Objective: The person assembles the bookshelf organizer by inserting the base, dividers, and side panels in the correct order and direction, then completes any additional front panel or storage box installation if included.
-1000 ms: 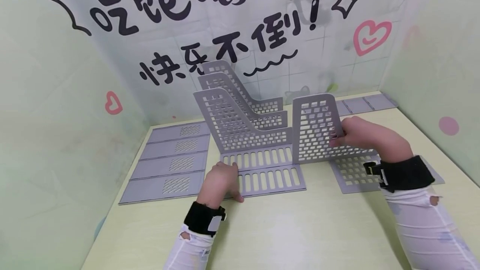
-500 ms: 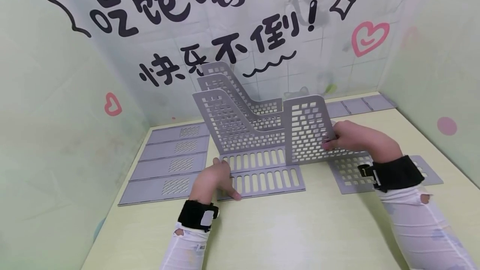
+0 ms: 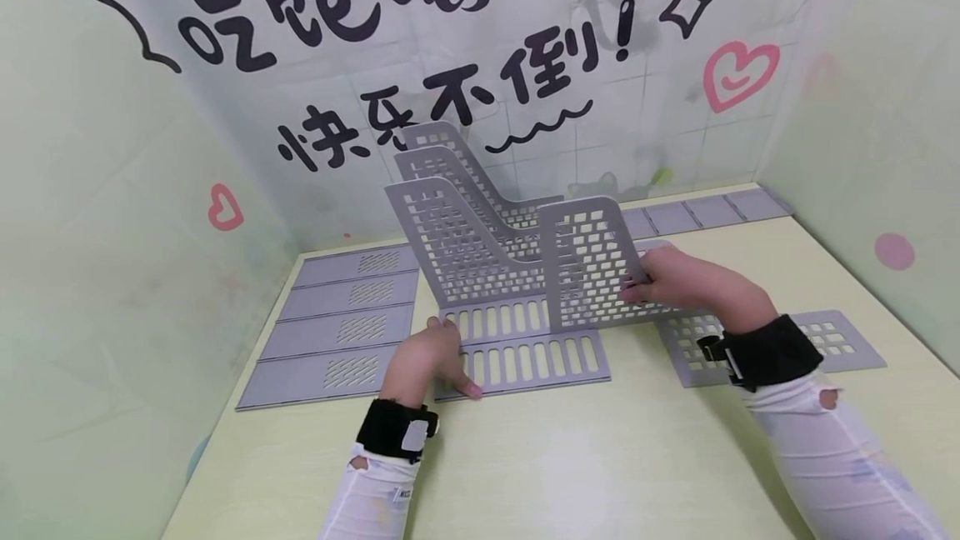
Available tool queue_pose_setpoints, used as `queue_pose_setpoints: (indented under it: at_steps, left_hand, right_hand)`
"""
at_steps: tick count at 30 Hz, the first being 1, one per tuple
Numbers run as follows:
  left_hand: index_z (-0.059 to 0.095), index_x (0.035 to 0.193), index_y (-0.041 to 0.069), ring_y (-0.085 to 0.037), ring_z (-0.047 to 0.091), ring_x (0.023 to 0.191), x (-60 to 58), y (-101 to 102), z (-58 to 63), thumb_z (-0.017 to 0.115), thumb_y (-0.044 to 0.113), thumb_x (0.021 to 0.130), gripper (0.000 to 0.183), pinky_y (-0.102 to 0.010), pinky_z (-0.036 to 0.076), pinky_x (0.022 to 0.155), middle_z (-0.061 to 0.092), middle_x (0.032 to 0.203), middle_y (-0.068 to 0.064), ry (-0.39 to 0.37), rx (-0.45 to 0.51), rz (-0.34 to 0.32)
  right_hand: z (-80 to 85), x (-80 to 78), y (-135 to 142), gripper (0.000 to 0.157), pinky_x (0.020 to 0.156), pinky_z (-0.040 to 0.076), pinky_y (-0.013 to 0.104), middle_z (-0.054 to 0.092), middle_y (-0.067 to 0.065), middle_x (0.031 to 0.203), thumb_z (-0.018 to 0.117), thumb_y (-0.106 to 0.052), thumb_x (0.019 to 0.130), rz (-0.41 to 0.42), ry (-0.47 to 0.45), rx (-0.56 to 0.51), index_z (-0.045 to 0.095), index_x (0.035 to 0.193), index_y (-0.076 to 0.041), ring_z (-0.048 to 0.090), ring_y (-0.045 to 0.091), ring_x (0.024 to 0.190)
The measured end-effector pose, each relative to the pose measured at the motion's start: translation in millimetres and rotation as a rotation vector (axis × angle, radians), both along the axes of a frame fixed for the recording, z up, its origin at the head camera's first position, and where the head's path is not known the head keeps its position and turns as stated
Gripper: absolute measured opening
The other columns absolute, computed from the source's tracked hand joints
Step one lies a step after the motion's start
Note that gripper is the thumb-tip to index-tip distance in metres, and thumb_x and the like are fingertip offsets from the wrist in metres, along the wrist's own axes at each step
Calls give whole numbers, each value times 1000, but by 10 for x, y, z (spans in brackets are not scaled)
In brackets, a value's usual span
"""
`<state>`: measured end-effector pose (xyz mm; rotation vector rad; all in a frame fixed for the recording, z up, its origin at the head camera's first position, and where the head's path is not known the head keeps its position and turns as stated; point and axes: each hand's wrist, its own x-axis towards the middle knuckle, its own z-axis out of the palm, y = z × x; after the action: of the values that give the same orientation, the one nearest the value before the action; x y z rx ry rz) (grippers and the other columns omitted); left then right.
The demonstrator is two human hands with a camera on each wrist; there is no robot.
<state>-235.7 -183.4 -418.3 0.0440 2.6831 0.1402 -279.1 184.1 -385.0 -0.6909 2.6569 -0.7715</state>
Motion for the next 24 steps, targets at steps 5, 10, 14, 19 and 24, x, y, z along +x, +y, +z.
queue_pose_setpoints:
  at_steps: [5,10,14,19,24]
  left_hand:
    - [27,160,-16,-47,54,139,4,4,4,101,51,64,139,-55,52,115,43,154,-39,-3,1,13]
    - [37,154,-18,-45,51,146,12,19,15,100,52,65,130,-53,49,119,46,158,-36,-24,-20,29]
    - [70,112,-8,-27,67,104,5,26,33,101,51,64,82,-44,61,95,70,117,-17,-31,-23,5]
    - [63,82,6,-18,54,69,-19,-31,71,100,45,70,54,-32,49,63,58,80,-3,-28,40,6]
    - [62,79,6,-18,55,54,-47,-81,80,100,38,73,50,-28,43,53,60,65,-5,-29,100,79]
  right_hand:
    - [-15,15,-112,35,56,33,26,38,-10,60,72,-25,102,2,62,36,68,72,-9,34,9,56]
    - [-27,5,-88,28,59,38,27,50,-6,64,75,-23,100,25,90,74,72,78,-7,41,10,59]
    - [-63,-37,28,24,62,42,27,56,-5,67,78,-16,96,74,125,146,70,75,-6,46,10,63]
    - [-113,-87,148,30,62,36,26,40,-8,64,76,-10,95,112,131,153,65,68,-9,38,9,62]
    - [-139,-97,128,31,61,34,25,38,-9,64,77,-10,95,110,147,140,64,66,-9,37,9,62]
